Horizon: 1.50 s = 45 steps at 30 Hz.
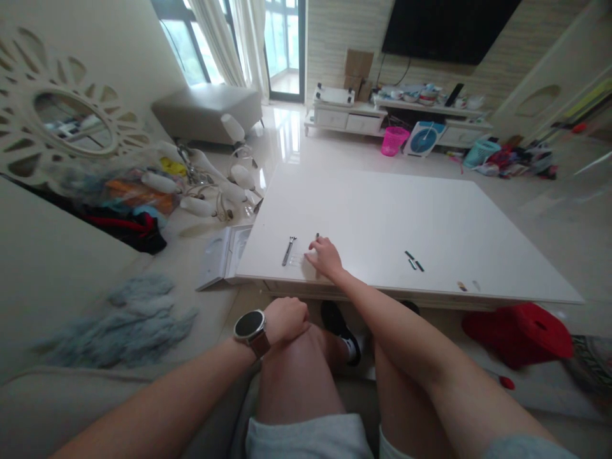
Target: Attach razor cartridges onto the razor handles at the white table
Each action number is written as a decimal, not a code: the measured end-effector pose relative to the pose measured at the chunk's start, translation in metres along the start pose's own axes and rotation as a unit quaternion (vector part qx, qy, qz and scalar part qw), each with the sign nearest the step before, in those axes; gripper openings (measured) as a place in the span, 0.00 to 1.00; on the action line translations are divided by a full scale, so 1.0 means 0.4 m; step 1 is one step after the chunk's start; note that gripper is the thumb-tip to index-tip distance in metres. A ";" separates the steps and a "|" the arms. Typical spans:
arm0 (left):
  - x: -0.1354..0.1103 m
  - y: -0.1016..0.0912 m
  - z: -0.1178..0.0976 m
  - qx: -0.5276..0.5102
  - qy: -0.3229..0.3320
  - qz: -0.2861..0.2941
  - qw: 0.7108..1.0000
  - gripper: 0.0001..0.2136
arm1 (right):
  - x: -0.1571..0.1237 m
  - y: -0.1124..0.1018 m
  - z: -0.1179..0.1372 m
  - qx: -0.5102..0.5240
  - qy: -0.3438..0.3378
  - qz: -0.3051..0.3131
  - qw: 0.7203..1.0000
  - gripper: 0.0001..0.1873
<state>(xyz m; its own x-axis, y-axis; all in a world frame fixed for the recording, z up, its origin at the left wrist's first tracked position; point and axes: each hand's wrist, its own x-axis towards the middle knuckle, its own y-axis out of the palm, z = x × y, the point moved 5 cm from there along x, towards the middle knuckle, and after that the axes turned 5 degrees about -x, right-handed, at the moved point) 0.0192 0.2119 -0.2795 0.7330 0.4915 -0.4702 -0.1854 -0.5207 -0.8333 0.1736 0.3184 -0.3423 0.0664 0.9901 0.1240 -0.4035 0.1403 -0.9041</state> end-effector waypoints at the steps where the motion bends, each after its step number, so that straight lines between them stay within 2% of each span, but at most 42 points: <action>1: 0.000 0.000 0.001 0.003 0.000 -0.002 1.000 0.15 | -0.004 0.002 0.023 -0.015 -0.043 0.000 0.999 0.12; 4: 0.002 -0.003 -0.003 -0.006 0.015 -0.014 1.000 0.16 | -0.020 0.025 0.070 -0.044 -0.119 0.034 0.991 0.17; 7: 0.003 -0.006 -0.007 -0.018 0.024 -0.018 0.999 0.18 | -0.035 0.051 0.079 -0.053 -0.129 0.078 0.987 0.20; 9: 0.003 -0.007 -0.006 -0.016 0.018 -0.018 1.000 0.18 | -0.042 0.057 0.076 -0.056 -0.130 0.093 0.986 0.16; 13: -0.001 -0.013 -0.002 0.000 -0.002 -0.030 1.000 0.18 | -0.046 0.051 0.065 -0.060 -0.132 0.101 0.984 0.08; 21: 0.000 -0.017 -0.009 0.005 0.007 -0.032 0.999 0.21 | -0.034 0.027 0.067 -0.052 -0.138 0.082 0.986 0.11; 24: -0.002 -0.013 -0.007 0.019 -0.001 -0.023 1.000 0.20 | -0.022 -0.007 0.040 -0.039 -0.121 0.045 0.991 0.12; 28: -0.005 -0.008 -0.003 0.035 -0.013 -0.012 0.999 0.18 | -0.002 -0.063 -0.044 -0.028 -0.050 -0.007 0.998 0.12; 32: -0.005 -0.012 -0.007 0.033 -0.001 -0.019 0.999 0.18 | 0.002 -0.099 -0.132 -0.042 0.005 -0.011 0.999 0.13; 35: -0.002 -0.014 -0.010 0.028 0.006 -0.021 0.999 0.19 | -0.008 -0.111 -0.171 -0.053 0.024 0.006 0.998 0.15; 39: -0.002 -0.012 -0.007 0.031 -0.003 -0.015 0.999 0.19 | -0.022 -0.111 -0.183 -0.065 0.022 0.045 0.997 0.18; 45: -0.006 -0.008 -0.003 0.033 -0.005 -0.010 0.999 0.19 | -0.026 -0.085 -0.159 -0.090 -0.002 0.086 0.992 0.20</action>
<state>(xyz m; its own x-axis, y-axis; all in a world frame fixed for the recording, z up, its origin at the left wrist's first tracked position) 0.0188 0.2116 -0.2755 0.7300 0.5096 -0.4555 -0.2137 -0.4628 -0.8603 0.2446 0.3027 -0.3387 0.0075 0.9993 -0.0371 -0.2384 -0.0343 -0.9706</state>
